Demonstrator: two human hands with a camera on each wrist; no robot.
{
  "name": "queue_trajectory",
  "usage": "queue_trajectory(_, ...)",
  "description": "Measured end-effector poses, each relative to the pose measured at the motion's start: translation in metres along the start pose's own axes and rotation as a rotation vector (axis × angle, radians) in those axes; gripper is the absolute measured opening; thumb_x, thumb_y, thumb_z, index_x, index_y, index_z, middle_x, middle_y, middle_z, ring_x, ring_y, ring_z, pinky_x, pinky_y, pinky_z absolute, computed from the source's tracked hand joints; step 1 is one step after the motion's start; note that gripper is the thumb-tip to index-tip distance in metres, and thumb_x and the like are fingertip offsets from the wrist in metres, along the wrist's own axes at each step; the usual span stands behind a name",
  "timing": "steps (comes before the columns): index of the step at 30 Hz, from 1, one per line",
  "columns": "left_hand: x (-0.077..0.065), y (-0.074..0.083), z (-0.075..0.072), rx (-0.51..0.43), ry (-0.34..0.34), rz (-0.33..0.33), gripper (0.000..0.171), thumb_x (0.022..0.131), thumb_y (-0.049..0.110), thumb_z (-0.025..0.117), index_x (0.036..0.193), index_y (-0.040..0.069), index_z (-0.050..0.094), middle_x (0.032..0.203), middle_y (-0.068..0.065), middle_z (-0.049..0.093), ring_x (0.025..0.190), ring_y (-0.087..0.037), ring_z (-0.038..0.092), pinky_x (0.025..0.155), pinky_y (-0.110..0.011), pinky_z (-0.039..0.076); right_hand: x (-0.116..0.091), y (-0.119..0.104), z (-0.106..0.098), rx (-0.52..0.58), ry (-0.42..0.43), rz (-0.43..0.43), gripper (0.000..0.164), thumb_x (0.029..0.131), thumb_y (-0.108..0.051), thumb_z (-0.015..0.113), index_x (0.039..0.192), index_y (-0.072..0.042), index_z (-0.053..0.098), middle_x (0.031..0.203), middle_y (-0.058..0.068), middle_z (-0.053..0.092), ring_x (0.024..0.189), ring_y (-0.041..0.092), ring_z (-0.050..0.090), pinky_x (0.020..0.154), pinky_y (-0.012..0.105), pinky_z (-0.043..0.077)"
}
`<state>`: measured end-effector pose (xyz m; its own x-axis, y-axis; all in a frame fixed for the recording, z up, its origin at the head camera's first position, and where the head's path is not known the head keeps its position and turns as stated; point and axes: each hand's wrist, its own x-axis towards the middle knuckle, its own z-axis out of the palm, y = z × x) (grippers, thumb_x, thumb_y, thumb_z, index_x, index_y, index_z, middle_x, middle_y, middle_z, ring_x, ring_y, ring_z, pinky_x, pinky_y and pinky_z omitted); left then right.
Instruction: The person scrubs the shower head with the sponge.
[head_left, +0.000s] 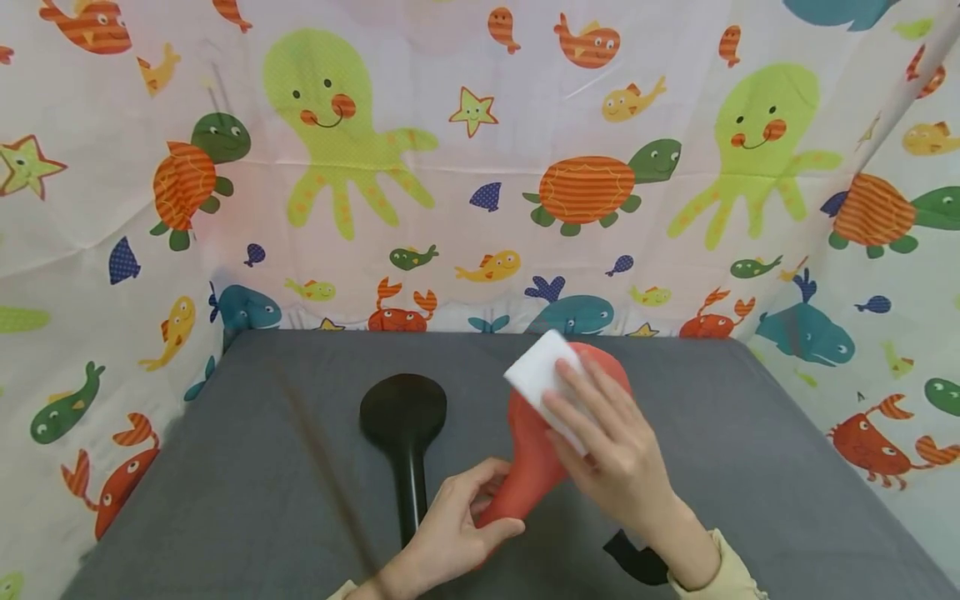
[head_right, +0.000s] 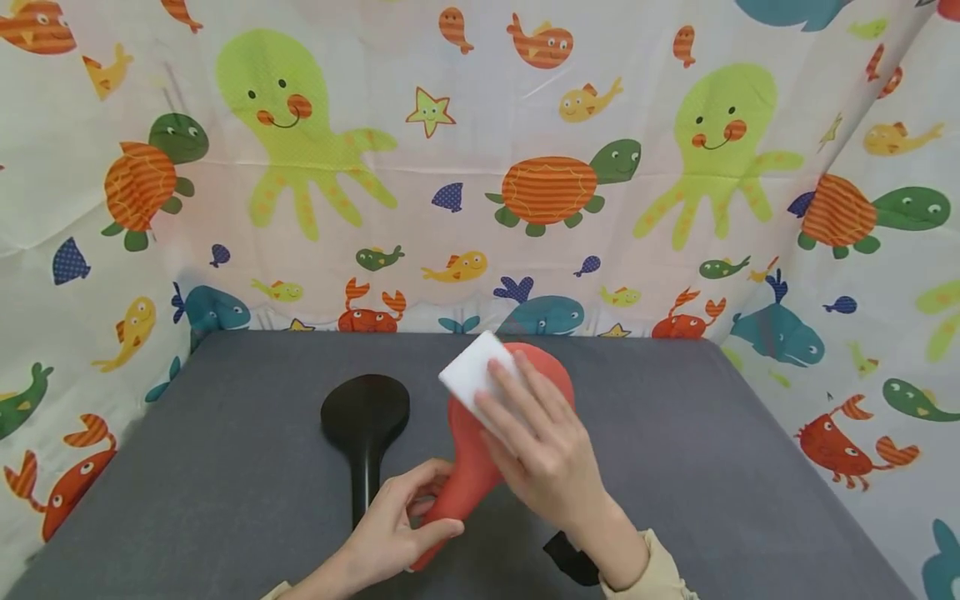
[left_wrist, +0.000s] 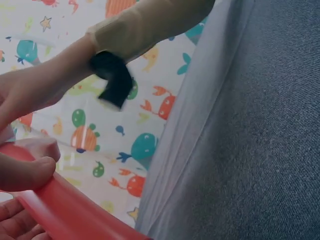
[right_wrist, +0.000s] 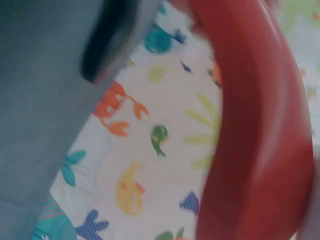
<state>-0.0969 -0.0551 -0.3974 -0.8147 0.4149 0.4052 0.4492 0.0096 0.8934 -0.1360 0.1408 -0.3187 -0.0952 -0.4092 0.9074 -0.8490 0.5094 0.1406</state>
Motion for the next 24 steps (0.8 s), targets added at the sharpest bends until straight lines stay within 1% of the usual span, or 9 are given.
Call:
queue_trajectory(5, -0.003, -0.002, 0.001, 0.013, 0.007, 0.068, 0.037, 0.081, 0.012, 0.073, 0.114, 0.009, 0.056, 0.098, -0.007, 0.063, 0.086, -0.014, 0.060, 0.071, -0.028, 0.054, 0.001, 0.020, -0.013, 0.034, 0.071, 0.334, 0.042, 0.093, -0.028, 0.055, 0.116, 0.006, 0.059, 0.130, 0.023, 0.050, 0.122, 0.040, 0.043, 0.097, 0.021, 0.036)
queue_trajectory(7, -0.004, -0.003, 0.001, 0.030, 0.018, 0.073, 0.038, 0.080, 0.011, 0.073, 0.114, 0.011, 0.055, 0.098, -0.005, 0.063, 0.085, -0.014, 0.059, 0.071, -0.028, 0.054, -0.001, 0.022, -0.015, 0.053, 0.083, 0.412, 0.043, 0.093, -0.027, 0.055, 0.120, 0.007, 0.056, 0.132, 0.022, 0.048, 0.123, 0.038, 0.043, 0.094, 0.017, 0.037)
queue_trajectory(8, -0.005, -0.003, 0.000, 0.039, 0.020, 0.074, 0.038, 0.080, 0.012, 0.073, 0.114, 0.011, 0.055, 0.098, -0.005, 0.063, 0.085, -0.014, 0.059, 0.070, -0.028, 0.054, -0.002, 0.021, -0.014, 0.054, 0.097, 0.416, 0.042, 0.093, -0.026, 0.054, 0.120, 0.008, 0.056, 0.132, 0.023, 0.048, 0.123, 0.038, 0.043, 0.094, 0.017, 0.037)
queue_trajectory(10, -0.006, -0.003, 0.000, 0.052, 0.020, 0.065, 0.037, 0.081, 0.013, 0.073, 0.114, 0.012, 0.055, 0.098, -0.003, 0.063, 0.085, -0.013, 0.059, 0.070, -0.027, 0.053, -0.006, 0.016, -0.009, 0.064, 0.124, 0.366, 0.039, 0.093, -0.023, 0.055, 0.117, 0.008, 0.057, 0.129, 0.026, 0.049, 0.121, 0.041, 0.044, 0.096, 0.021, 0.038)
queue_trajectory(13, -0.005, -0.004, -0.001, 0.066, 0.029, 0.041, 0.036, 0.081, 0.015, 0.073, 0.114, 0.013, 0.056, 0.097, -0.002, 0.063, 0.085, -0.012, 0.060, 0.068, -0.026, 0.053, -0.013, 0.003, 0.003, 0.049, 0.126, 0.177, 0.036, 0.094, -0.024, 0.054, 0.110, 0.007, 0.061, 0.122, 0.029, 0.053, 0.118, 0.047, 0.043, 0.103, 0.033, 0.035)
queue_trajectory(15, -0.004, -0.004, -0.002, 0.059, 0.039, 0.008, 0.037, 0.081, 0.014, 0.072, 0.114, 0.013, 0.057, 0.097, -0.002, 0.064, 0.085, -0.012, 0.061, 0.069, -0.026, 0.053, -0.018, -0.007, 0.011, 0.052, 0.070, 0.031, 0.030, 0.094, -0.020, 0.054, 0.108, 0.004, 0.063, 0.119, 0.028, 0.055, 0.116, 0.048, 0.045, 0.104, 0.039, 0.033)
queue_trajectory(18, -0.004, -0.005, -0.003, 0.056, 0.056, -0.044, 0.036, 0.080, 0.011, 0.073, 0.113, 0.010, 0.057, 0.099, -0.003, 0.064, 0.087, -0.012, 0.062, 0.070, -0.024, 0.053, -0.026, -0.020, 0.021, 0.052, -0.076, -0.148, 0.027, 0.094, -0.017, 0.049, 0.110, 0.000, 0.064, 0.118, 0.025, 0.057, 0.115, 0.044, 0.048, 0.105, 0.043, 0.030)
queue_trajectory(21, -0.004, -0.007, -0.002, 0.069, 0.060, -0.060, 0.036, 0.079, 0.008, 0.073, 0.112, 0.006, 0.057, 0.100, -0.005, 0.064, 0.087, -0.013, 0.063, 0.071, -0.022, 0.052, -0.029, -0.025, 0.026, 0.064, -0.197, -0.208, 0.029, 0.096, -0.018, 0.046, 0.112, -0.003, 0.064, 0.122, 0.021, 0.056, 0.117, 0.041, 0.048, 0.107, 0.043, 0.028)
queue_trajectory(24, -0.004, -0.010, 0.000, 0.074, 0.057, -0.053, 0.038, 0.078, 0.005, 0.073, 0.112, 0.007, 0.058, 0.099, -0.004, 0.065, 0.086, -0.013, 0.063, 0.070, -0.023, 0.053, -0.023, -0.020, 0.026, 0.068, -0.205, -0.189, 0.030, 0.096, -0.020, 0.047, 0.113, -0.003, 0.064, 0.124, 0.020, 0.055, 0.118, 0.040, 0.047, 0.106, 0.044, 0.029)
